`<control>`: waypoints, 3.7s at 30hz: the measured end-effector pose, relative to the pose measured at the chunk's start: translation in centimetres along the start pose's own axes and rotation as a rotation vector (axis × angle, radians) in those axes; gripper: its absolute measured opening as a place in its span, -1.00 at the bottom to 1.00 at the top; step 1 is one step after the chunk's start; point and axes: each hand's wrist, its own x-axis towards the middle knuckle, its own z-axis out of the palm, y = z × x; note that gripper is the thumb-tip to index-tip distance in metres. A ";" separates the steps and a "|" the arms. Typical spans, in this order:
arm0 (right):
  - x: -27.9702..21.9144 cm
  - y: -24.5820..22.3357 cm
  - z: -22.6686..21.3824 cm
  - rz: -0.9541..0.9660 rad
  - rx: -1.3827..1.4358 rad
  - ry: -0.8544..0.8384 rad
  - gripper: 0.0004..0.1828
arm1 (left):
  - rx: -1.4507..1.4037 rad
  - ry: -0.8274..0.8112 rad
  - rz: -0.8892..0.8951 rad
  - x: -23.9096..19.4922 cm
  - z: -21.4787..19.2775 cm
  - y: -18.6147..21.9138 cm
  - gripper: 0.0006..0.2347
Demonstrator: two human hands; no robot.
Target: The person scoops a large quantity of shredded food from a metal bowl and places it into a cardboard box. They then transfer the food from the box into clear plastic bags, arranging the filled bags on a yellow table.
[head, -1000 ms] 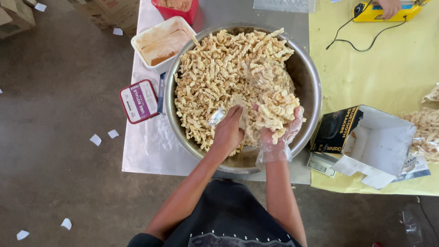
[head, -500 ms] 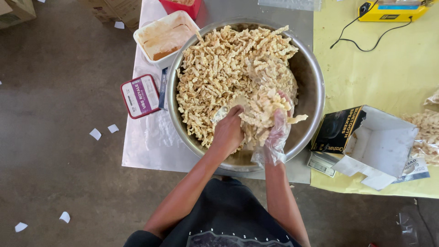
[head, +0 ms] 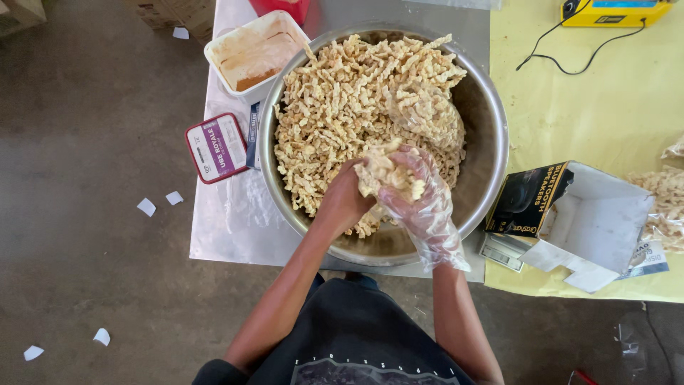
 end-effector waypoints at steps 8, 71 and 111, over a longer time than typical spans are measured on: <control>0.3 -4.4 -1.4 -0.155 -0.285 -0.194 -0.56 | 0.006 0.155 0.152 -0.4 0.5 -1.5 -0.49; 3.3 0.7 1.8 -0.101 0.745 -0.072 -0.20 | -0.086 0.152 0.016 -1.7 -0.5 0.4 -0.12; 4.9 35.2 15.7 0.844 1.386 0.098 -0.17 | -0.202 0.120 -0.139 -7.9 -7.5 -2.6 -0.17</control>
